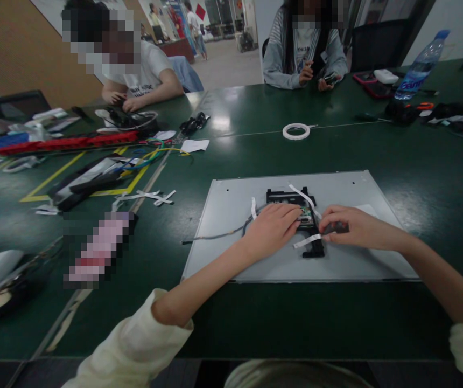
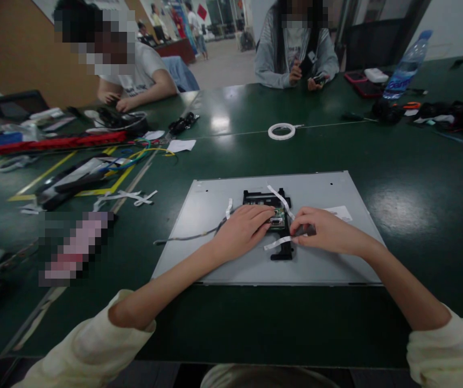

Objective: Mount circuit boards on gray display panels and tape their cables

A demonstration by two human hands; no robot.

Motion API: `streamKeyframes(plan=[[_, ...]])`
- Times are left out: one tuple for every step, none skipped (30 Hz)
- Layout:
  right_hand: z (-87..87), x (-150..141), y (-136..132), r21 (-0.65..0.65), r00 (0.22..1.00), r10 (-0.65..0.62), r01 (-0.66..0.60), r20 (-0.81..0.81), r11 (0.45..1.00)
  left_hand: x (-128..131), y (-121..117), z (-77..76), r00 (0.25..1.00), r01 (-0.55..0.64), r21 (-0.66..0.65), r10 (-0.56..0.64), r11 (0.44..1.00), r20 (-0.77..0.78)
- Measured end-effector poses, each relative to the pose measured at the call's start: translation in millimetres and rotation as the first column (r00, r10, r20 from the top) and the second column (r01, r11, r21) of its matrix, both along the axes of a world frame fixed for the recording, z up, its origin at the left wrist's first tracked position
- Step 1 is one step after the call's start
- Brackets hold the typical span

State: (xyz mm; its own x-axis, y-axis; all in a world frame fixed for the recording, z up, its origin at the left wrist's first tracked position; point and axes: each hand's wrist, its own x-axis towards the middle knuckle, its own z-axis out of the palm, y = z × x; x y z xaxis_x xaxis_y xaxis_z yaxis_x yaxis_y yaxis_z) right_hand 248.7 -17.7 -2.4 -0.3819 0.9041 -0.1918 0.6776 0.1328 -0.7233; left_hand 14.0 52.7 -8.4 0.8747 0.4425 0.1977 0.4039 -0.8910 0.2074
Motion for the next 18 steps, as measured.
streamKeyframes(plan=[[-0.1, 0.1, 0.1, -0.002, 1.000, 0.004, -0.004, 0.010, 1.000, 0.1, 0.2, -0.7, 1.000, 0.000, 0.004, 0.000, 1.000, 0.001], [0.1, 0.1, 0.3, -0.004, 1.000, 0.006, -0.006, 0.015, 1.000, 0.0, 0.5, -1.3, 1.000, 0.000, 0.006, 0.000, 1.000, 0.003], [0.2, -0.1, 0.6, -0.009, 1.000, 0.005, -0.004, 0.014, 1.000, -0.1, 0.7, -1.9, 1.000, 0.001, 0.006, -0.001, 1.000, 0.006], [0.4, -0.4, 0.9, -0.014, 1.000, 0.005, -0.004, 0.007, 1.000, -0.3, 1.0, -2.4, 1.000, 0.003, 0.004, -0.003, 1.000, 0.010], [0.5, -0.7, 1.2, -0.019, 1.000, 0.006, -0.006, -0.004, 1.000, -0.6, 1.1, -2.8, 1.000, 0.005, 0.003, -0.005, 1.000, 0.014], [0.4, -1.0, 1.7, -0.021, 1.000, 0.010, -0.011, -0.016, 1.000, -0.9, 1.2, -3.1, 1.000, 0.005, 0.002, -0.005, 1.000, 0.019], [0.2, -1.2, 2.0, -0.018, 1.000, 0.016, -0.016, -0.024, 1.000, -1.2, 1.2, -3.2, 1.000, 0.006, 0.001, -0.006, 1.000, 0.022], [-0.1, -1.2, 2.3, -0.016, 0.999, 0.022, -0.023, -0.027, 1.000, -1.4, 1.1, -3.2, 1.000, 0.008, 0.001, -0.008, 1.000, 0.022], [-0.3, -1.0, 2.5, -0.021, 0.999, 0.025, -0.026, -0.030, 0.999, -1.6, 0.8, -3.1, 1.000, 0.009, 0.003, -0.009, 1.000, 0.021], [-0.2, -0.7, 2.4, -0.039, 0.999, 0.020, -0.022, -0.037, 0.999, -1.7, 0.5, -2.8, 1.000, 0.007, 0.003, -0.007, 1.000, 0.020], [0.4, -0.3, 2.1, -0.067, 0.999, 0.008, -0.011, -0.049, 0.998, -1.8, 0.2, -2.5, 1.000, 0.004, 0.002, -0.004, 1.000, 0.020], [1.4, 0.0, 1.5, -0.102, 0.997, -0.010, 0.003, -0.072, 0.995, -1.8, -0.2, -2.1, 1.000, 0.000, -0.001, 0.000, 1.000, 0.021], [3.1, 0.2, 0.7, -0.141, 0.994, -0.030, 0.015, -0.108, 0.990, -1.7, -0.5, -1.8, 1.000, -0.003, -0.006, 0.004, 1.000, 0.022], [5.2, 0.2, -0.2, -0.180, 0.987, -0.048, 0.020, -0.154, 0.983, -1.7, -0.6, -1.6, 1.000, -0.006, -0.012, 0.006, 1.000, 0.023], [7.6, 0.2, -1.2, -0.214, 0.977, -0.062, 0.018, -0.203, 0.977, -1.7, -0.6, -1.5, 1.000, -0.004, -0.019, 0.004, 1.000, 0.023], [10.1, -0.1, -2.2, -0.241, 0.966, -0.072, 0.010, -0.250, 0.971, -1.7, -0.5, -1.4, 1.000, -0.001, -0.028, 0.002, 1.000, 0.024], [12.5, -0.4, -3.1, -0.261, 0.953, -0.077, -0.002, -0.292, 0.965, -1.8, -0.2, -1.1, 1.000, 0.001, -0.036, 0.000, 0.999, 0.031], [14.5, -0.9, -3.9, -0.272, 0.943, -0.078, -0.014, -0.323, 0.962, -1.9, 0.2, -0.4, 0.999, 0.002, -0.047, 0.000, 0.999, 0.047]])
